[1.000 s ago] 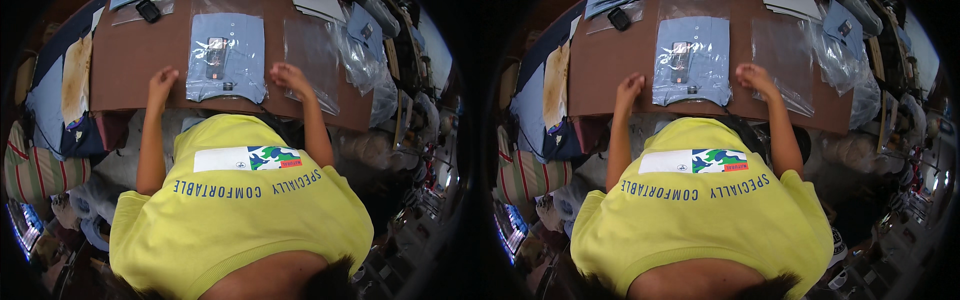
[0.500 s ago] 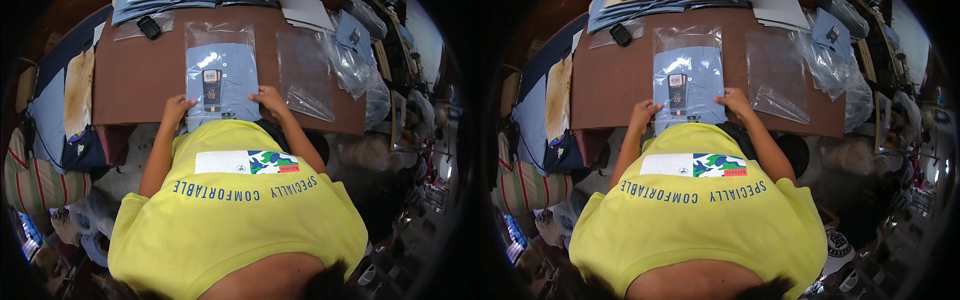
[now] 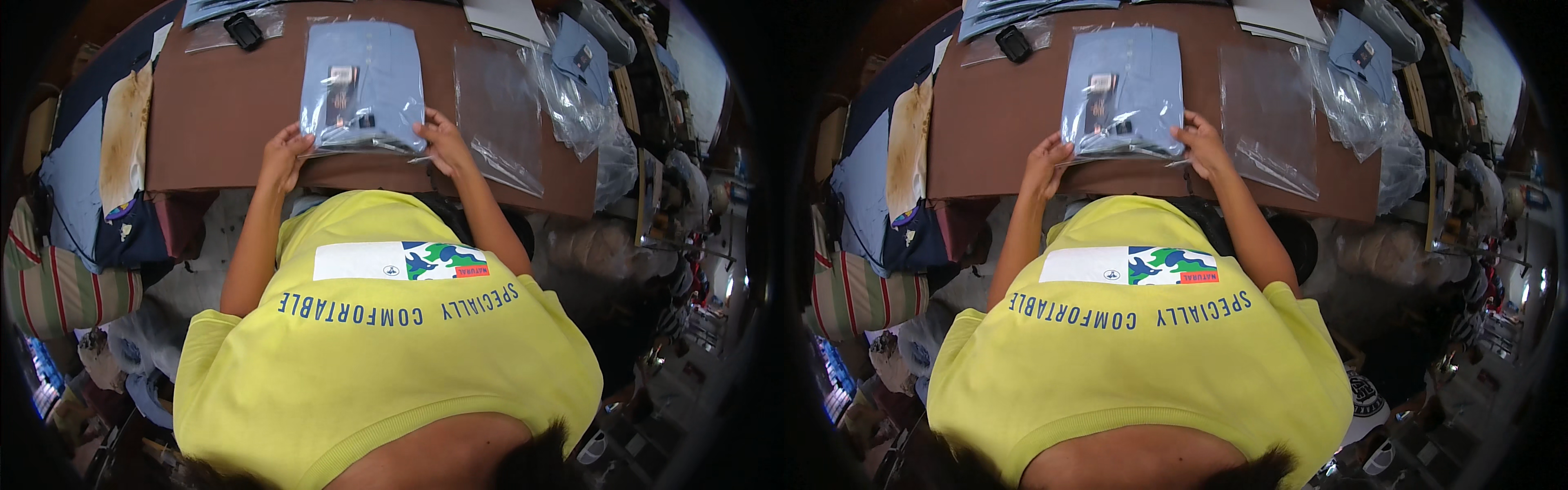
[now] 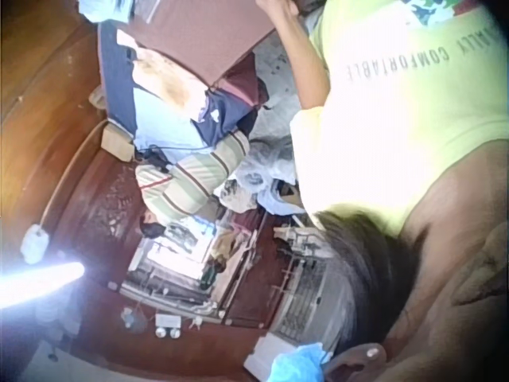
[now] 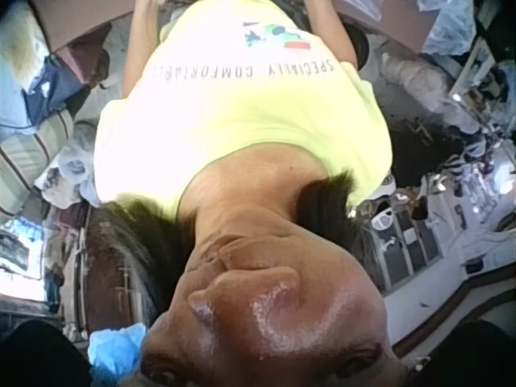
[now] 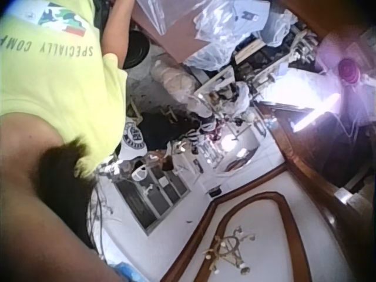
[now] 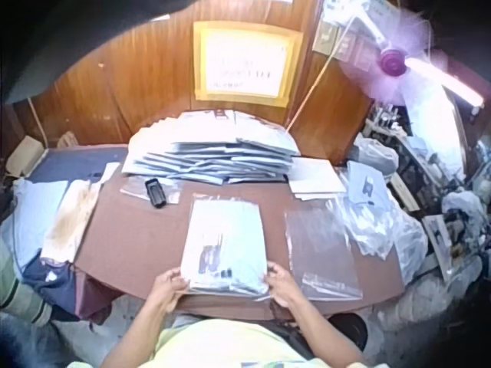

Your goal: The person places folded shirts into plastic bags by hand and stacks the completed packages on a work table.

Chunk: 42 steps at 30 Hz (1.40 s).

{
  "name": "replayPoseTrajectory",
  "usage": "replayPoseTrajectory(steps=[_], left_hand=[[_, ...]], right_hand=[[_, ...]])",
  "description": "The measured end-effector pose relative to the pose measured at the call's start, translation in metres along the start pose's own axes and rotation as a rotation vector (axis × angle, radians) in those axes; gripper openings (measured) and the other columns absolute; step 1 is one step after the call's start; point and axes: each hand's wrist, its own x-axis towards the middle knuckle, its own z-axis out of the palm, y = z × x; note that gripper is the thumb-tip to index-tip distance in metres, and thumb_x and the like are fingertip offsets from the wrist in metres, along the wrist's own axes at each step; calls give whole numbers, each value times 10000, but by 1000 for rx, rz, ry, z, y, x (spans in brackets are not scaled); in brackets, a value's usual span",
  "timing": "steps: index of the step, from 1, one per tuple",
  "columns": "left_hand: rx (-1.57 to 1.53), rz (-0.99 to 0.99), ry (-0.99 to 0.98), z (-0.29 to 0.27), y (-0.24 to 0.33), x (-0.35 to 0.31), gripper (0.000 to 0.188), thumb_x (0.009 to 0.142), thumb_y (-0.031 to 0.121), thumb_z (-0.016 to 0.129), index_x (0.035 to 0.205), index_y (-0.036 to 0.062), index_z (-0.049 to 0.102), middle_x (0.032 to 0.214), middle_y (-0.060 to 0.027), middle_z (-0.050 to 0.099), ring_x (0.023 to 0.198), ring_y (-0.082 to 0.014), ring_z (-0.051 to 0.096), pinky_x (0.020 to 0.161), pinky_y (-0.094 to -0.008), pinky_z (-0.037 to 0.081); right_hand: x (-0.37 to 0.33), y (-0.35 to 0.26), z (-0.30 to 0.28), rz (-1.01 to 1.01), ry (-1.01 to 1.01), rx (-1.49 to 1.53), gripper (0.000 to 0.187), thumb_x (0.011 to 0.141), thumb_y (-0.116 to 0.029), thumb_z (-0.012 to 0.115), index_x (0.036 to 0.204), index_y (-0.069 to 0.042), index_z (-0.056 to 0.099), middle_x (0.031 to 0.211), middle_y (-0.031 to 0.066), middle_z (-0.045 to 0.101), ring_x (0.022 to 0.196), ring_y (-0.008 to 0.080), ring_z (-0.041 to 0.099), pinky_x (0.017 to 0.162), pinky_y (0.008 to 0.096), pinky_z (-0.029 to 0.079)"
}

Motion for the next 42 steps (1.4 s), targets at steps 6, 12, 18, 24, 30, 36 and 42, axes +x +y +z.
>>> replayPoseTrajectory(steps=[6,12,18,24,30,36,42], left_hand=[[-89,104,-34,2,-26,-4,553,776,-72,617,1278,-8,394,1091,-128,573,980,-179,586,831,-254,495],[85,75,60,5,-31,2,515,786,27,673,1242,-16,438,969,-77,590,822,-134,599,666,-214,490],[236,94,2,3,-28,-14,522,772,70,698,1224,-41,462,860,-49,603,769,-98,586,596,-215,469],[403,144,126,6,-13,9,538,786,206,701,1217,-29,482,907,-85,620,794,-127,588,600,-245,468],[499,354,-39,5,-39,18,448,792,49,661,1199,-22,486,1019,-114,616,874,-151,592,753,-271,470],[66,94,-138,46,-21,1,517,807,-70,578,1280,24,392,1087,-107,590,930,-169,598,794,-290,493],[-176,-21,-397,119,-50,49,434,847,29,564,1250,58,406,1063,-102,590,912,-185,608,798,-296,503]], right_hand=[[-7,14,-15,-20,89,174,520,794,52,616,1239,3,352,1011,148,563,924,215,588,785,295,530],[-21,7,-16,65,141,99,530,787,85,595,1233,-5,323,958,164,568,857,255,621,732,317,554],[-31,16,-30,62,101,-33,507,807,-60,648,1227,-15,369,940,117,583,844,221,621,695,309,542],[-16,-10,-27,15,194,-350,396,854,-318,622,1105,-21,547,885,58,590,753,122,588,630,277,538],[3,5,-4,145,34,-446,343,844,-224,640,1064,15,532,912,108,603,722,158,608,513,269,552],[-10,-25,11,-142,96,-40,234,850,-91,612,1045,18,542,949,117,601,768,180,622,595,277,574],[-17,-136,93,-624,7,-676,328,806,-73,651,1088,44,531,982,158,601,769,175,642,575,268,558]])
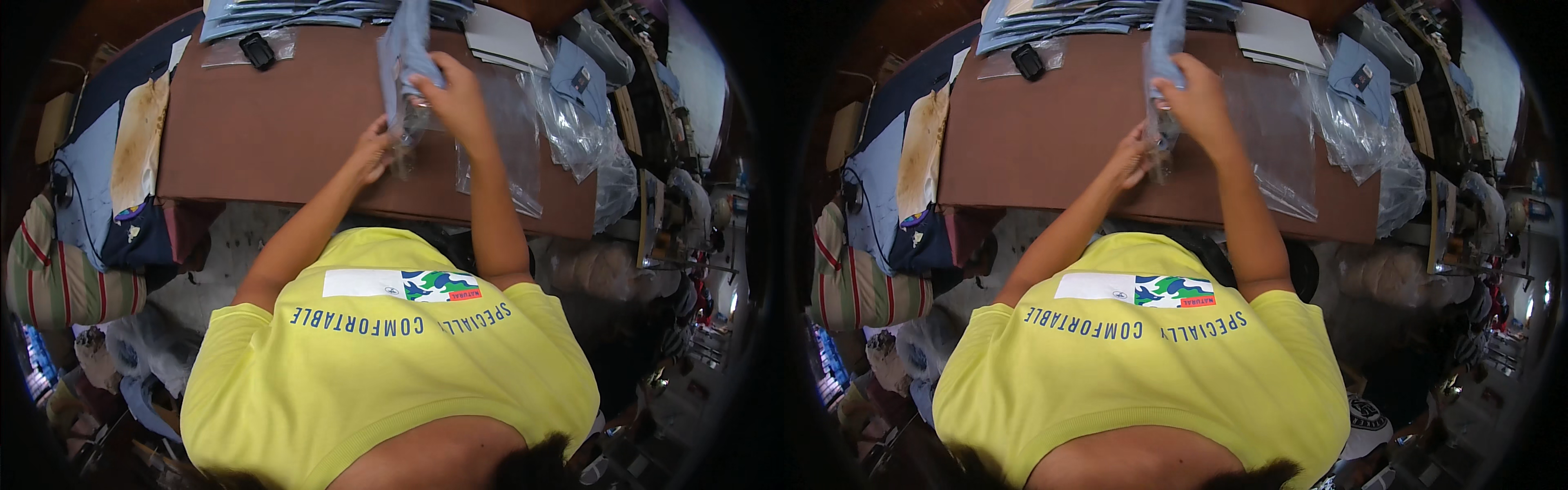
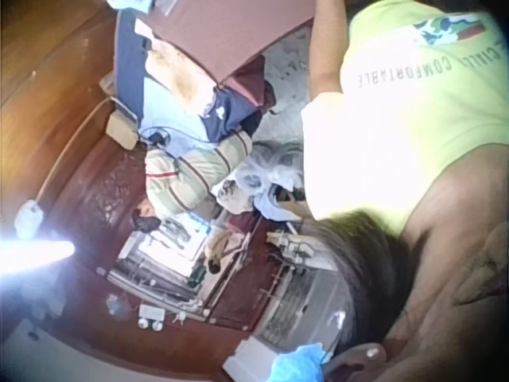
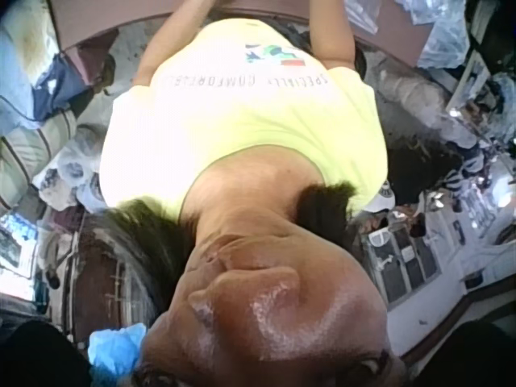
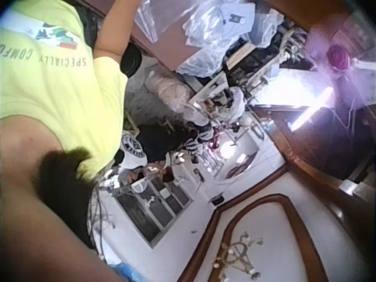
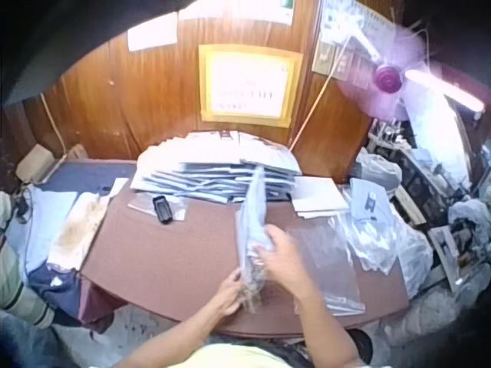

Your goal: The person places folded shirts into plastic bags by hand and stacks the completed packages on a work table.

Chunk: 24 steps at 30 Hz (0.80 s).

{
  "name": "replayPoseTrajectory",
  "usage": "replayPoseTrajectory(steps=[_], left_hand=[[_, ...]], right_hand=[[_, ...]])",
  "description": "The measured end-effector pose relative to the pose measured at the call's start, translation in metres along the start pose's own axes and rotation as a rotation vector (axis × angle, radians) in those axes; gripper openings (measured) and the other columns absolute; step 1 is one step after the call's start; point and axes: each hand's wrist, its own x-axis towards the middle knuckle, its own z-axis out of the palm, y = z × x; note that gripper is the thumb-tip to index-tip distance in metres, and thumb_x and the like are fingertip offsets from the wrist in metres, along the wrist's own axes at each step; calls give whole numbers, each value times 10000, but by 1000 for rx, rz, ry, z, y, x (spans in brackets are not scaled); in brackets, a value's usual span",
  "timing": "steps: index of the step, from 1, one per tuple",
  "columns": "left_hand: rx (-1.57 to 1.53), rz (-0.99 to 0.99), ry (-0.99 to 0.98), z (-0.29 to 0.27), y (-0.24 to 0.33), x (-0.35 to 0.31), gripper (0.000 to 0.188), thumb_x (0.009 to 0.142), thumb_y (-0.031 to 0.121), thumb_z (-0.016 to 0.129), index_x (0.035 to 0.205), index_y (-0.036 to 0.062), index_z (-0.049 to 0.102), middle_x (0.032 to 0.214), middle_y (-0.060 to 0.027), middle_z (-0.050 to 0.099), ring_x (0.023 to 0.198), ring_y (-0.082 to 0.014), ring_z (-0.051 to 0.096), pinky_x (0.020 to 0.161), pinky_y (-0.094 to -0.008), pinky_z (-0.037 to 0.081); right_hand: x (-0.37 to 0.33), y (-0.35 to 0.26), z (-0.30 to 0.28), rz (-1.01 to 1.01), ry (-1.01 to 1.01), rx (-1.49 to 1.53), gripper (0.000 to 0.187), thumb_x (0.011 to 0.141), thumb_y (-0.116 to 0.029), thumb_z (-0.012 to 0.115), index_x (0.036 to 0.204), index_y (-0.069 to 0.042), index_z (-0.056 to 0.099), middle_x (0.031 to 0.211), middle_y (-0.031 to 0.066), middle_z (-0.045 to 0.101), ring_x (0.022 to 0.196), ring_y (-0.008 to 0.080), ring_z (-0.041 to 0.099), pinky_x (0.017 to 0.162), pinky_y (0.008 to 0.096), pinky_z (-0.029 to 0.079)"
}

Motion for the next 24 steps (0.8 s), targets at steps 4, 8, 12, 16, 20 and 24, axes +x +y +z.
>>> replayPoseTrajectory(steps=[4,8,12,16,20,24], left_hand=[[286,-326,-146,12,-14,-10,346,881,124,557,1206,60,459,1037,-95,576,906,-171,609,721,-278,539],[761,-445,-160,-16,29,-76,208,879,162,571,1024,13,582,859,-68,630,707,-139,607,663,-257,527],[1130,-35,128,-41,67,-89,182,838,185,619,952,44,634,801,-75,646,703,-163,609,656,-304,511],[1739,849,159,-18,60,-36,521,765,225,674,1248,163,489,1275,-89,466,1166,-256,436,953,-442,372],[2131,886,-162,-6,37,12,713,761,225,673,1383,201,324,1461,-39,262,1360,-251,214,1066,-490,249],[2196,831,-379,-4,36,35,694,798,267,640,1396,173,299,1472,-28,258,1365,-261,208,1075,-514,217]], right_hand=[[1,30,69,-273,-138,-628,450,813,-267,653,1165,-14,529,1099,194,580,896,287,624,758,377,491],[-41,54,81,-106,-433,-427,428,831,-287,612,1174,-43,532,1158,171,558,1044,340,541,885,398,429],[-80,132,40,-298,-292,-675,410,840,-274,594,1187,-66,531,1220,123,533,1120,319,498,927,393,397],[-106,153,35,-543,-187,-872,380,827,-236,586,1176,-94,538,1124,106,560,1086,281,503,932,400,371],[-117,145,39,-472,-168,-832,373,822,-206,575,1178,-100,538,1026,77,564,976,248,523,865,399,388],[-130,146,36,-401,-164,-886,296,782,-170,571,1067,-90,594,927,59,554,897,232,524,817,390,393]])
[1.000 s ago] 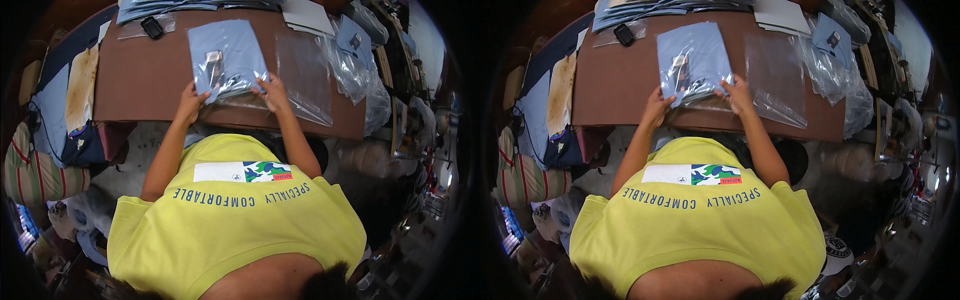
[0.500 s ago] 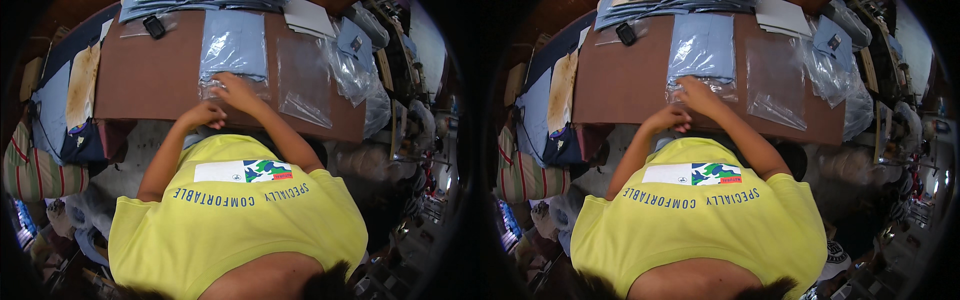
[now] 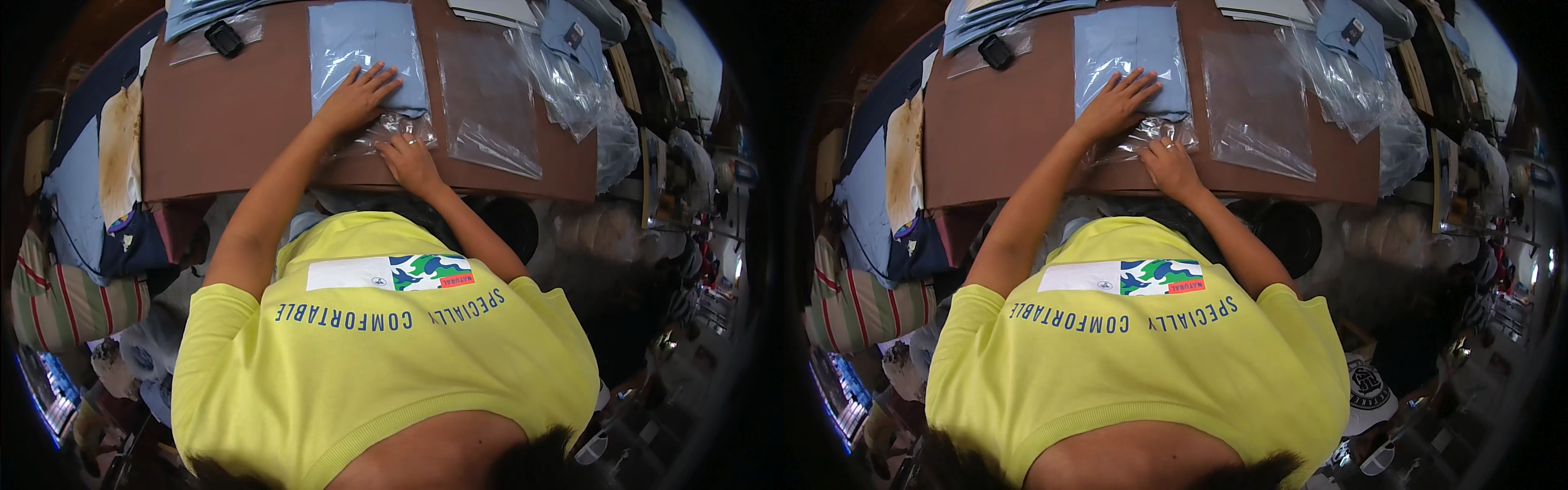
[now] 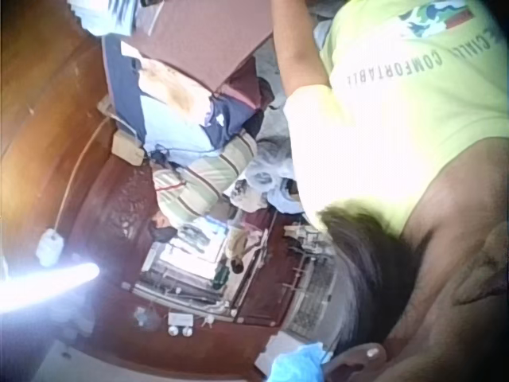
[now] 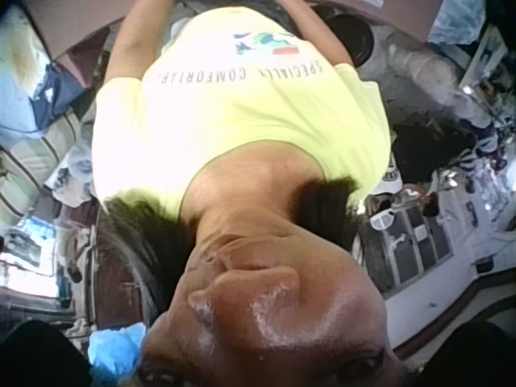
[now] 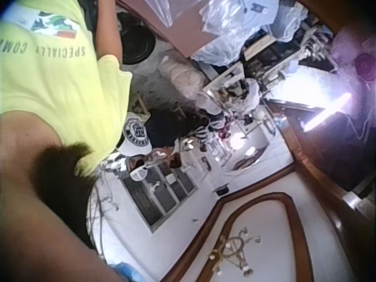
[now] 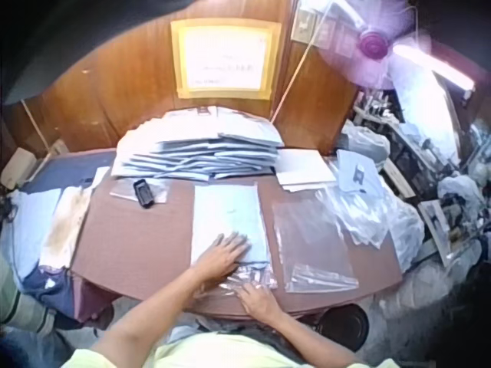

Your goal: The person places folded shirts into plastic bags by hand and stacks the completed packages on a work table.

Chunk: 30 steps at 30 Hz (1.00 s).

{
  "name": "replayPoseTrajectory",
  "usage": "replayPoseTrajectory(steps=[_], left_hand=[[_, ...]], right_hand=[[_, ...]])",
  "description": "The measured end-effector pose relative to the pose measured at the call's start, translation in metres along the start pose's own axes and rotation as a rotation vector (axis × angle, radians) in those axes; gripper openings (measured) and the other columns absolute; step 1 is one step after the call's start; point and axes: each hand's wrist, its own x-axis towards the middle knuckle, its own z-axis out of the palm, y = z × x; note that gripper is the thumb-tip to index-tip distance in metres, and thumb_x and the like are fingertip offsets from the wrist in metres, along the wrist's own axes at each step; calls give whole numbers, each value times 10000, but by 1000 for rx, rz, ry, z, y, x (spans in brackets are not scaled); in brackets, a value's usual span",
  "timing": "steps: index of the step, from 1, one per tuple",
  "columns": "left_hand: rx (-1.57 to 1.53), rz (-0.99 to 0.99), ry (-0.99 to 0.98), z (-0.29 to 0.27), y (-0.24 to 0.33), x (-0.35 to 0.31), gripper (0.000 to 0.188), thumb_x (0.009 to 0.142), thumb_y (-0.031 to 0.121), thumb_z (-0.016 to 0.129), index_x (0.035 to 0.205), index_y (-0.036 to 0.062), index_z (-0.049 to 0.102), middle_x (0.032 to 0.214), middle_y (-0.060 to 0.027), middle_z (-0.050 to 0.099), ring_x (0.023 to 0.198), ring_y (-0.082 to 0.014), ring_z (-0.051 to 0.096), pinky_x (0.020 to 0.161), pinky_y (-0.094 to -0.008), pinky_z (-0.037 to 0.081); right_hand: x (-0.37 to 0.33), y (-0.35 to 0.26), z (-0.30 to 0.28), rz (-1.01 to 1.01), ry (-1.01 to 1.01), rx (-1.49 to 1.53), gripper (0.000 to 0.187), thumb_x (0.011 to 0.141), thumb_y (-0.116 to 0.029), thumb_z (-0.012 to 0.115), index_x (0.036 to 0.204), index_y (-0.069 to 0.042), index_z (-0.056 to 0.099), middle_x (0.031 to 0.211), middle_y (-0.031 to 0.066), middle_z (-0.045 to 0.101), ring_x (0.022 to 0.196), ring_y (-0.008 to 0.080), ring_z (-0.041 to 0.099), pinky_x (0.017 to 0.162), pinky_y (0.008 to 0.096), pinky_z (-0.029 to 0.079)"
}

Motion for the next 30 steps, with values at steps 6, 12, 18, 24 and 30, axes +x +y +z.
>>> replayPoseTrajectory(steps=[6,12,18,24,30], left_hand=[[16,-14,61,19,6,4,568,866,278,540,1380,156,332,1449,-49,306,1350,-247,251,1066,-524,213],[91,-10,123,23,-2,13,536,874,279,516,1371,171,348,1435,-47,330,1332,-246,286,1054,-534,233],[289,-26,103,22,2,22,578,853,229,546,1384,203,320,1445,-34,305,1331,-243,287,1055,-549,227],[-108,-68,225,-2,-9,-3,609,844,260,581,1390,261,311,1468,-2,261,1361,-247,222,1053,-571,203],[48,-158,174,-2,-19,-41,526,907,386,465,1400,317,293,1493,37,206,1383,-243,156,1033,-624,166]], right_hand=[[-13,5,-9,-59,66,-44,230,740,-116,536,943,-46,616,882,70,553,853,229,538,771,340,428],[-19,4,-11,-187,103,-110,221,726,-101,540,916,-11,609,807,68,556,781,201,552,712,309,459],[-30,8,-13,-250,79,-120,206,722,-91,546,903,-15,609,776,59,548,759,190,556,690,302,461],[-30,6,-28,-153,82,21,266,750,-183,612,989,-65,610,895,57,551,855,210,543,787,346,432],[25,-13,-8,-79,107,53,430,745,-285,667,1118,-99,561,1016,67,535,938,228,525,835,364,414]])
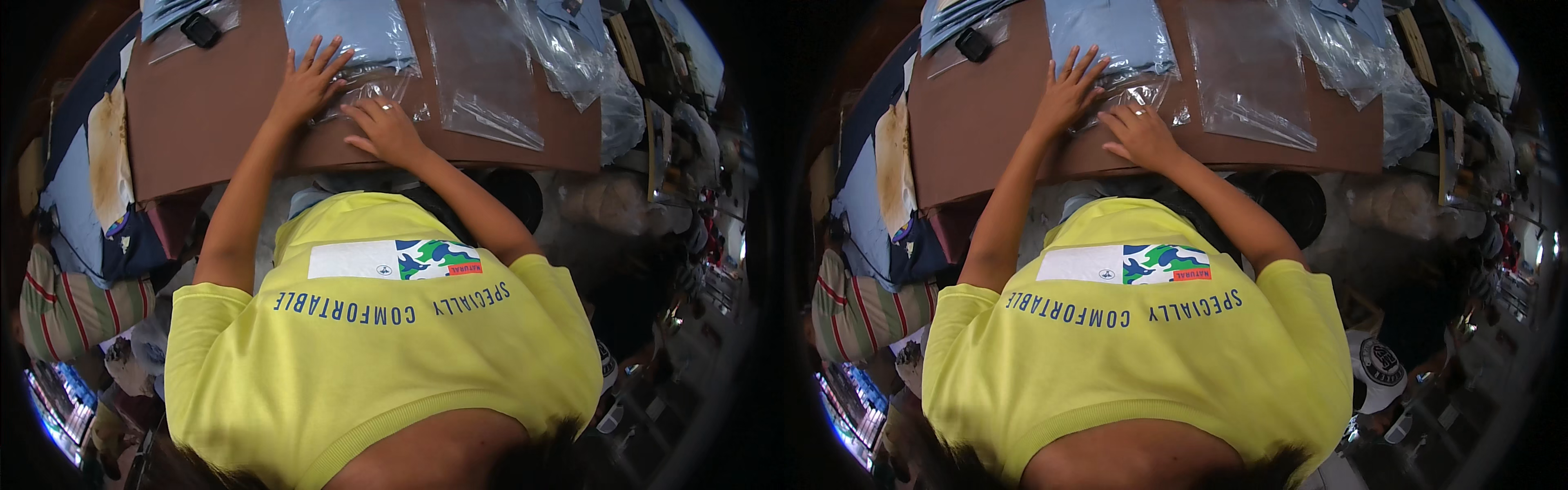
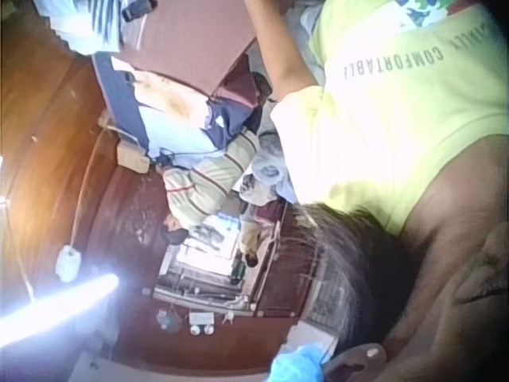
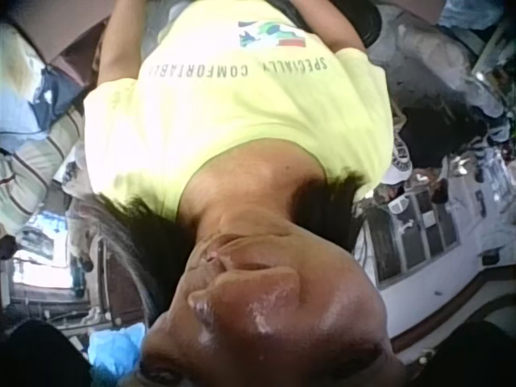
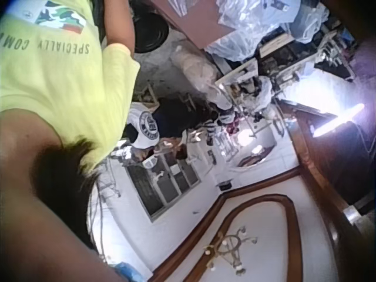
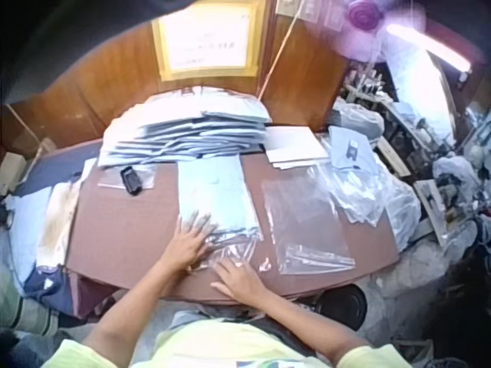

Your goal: The person places folded shirts into plastic bags by hand and stacks the completed packages on a work table.

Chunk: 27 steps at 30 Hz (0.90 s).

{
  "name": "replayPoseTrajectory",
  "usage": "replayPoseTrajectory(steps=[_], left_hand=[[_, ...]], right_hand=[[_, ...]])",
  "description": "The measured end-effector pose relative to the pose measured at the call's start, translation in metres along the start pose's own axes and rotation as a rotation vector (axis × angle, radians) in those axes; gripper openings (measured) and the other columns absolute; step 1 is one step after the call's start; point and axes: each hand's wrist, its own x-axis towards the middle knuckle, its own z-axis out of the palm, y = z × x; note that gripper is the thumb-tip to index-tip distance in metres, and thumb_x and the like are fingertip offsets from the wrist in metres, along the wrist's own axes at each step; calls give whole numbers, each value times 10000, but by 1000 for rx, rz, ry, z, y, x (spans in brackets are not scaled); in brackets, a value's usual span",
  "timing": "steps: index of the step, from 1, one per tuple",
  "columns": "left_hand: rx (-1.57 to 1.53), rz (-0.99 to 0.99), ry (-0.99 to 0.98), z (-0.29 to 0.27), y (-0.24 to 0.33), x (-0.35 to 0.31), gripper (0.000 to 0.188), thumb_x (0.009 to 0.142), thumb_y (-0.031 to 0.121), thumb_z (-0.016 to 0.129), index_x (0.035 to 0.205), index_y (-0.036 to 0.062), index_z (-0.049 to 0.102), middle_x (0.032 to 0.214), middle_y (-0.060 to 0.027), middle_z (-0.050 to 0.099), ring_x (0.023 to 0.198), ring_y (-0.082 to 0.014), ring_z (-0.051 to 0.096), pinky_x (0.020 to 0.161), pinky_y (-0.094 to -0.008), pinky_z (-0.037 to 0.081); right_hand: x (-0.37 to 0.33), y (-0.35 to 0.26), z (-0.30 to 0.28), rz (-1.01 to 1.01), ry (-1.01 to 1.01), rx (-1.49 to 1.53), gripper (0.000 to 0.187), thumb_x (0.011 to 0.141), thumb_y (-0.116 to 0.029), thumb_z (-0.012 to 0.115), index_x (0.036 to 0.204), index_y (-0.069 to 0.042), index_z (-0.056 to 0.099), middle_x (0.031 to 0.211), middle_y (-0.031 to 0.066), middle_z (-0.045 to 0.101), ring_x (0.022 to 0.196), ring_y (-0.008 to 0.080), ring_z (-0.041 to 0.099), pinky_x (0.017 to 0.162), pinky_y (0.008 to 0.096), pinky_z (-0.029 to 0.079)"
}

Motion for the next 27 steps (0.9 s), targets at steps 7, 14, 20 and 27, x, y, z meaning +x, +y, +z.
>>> replayPoseTrajectory(steps=[7,14,20,27], left_hand=[[39,-17,-121,20,-10,-15,478,947,422,337,1412,343,260,1508,56,153,1393,-230,116,1046,-616,147],[-90,0,-124,15,-8,-22,574,909,508,360,1426,292,238,1510,33,148,1395,-247,97,1066,-600,78],[-214,94,-329,-37,-4,-70,881,745,690,464,1440,212,210,1513,-46,128,1397,-261,81,1091,-552,36],[-156,179,-458,-52,22,-135,944,664,491,702,1432,215,227,1501,-64,162,1390,-259,118,1110,-520,66]], right_hand=[[14,5,29,-338,28,-162,102,742,-167,551,805,-111,609,802,-3,557,828,167,547,753,328,410],[-5,7,22,-396,-26,-129,178,785,-235,559,916,-132,620,870,-6,571,870,156,560,819,339,401],[-54,42,-38,140,-213,-43,719,778,-563,562,1348,-164,381,1365,64,386,1291,229,334,1070,423,216],[-117,34,-59,-19,-368,-107,811,713,-382,710,1399,-234,304,1483,41,218,1364,229,210,1092,426,177]])
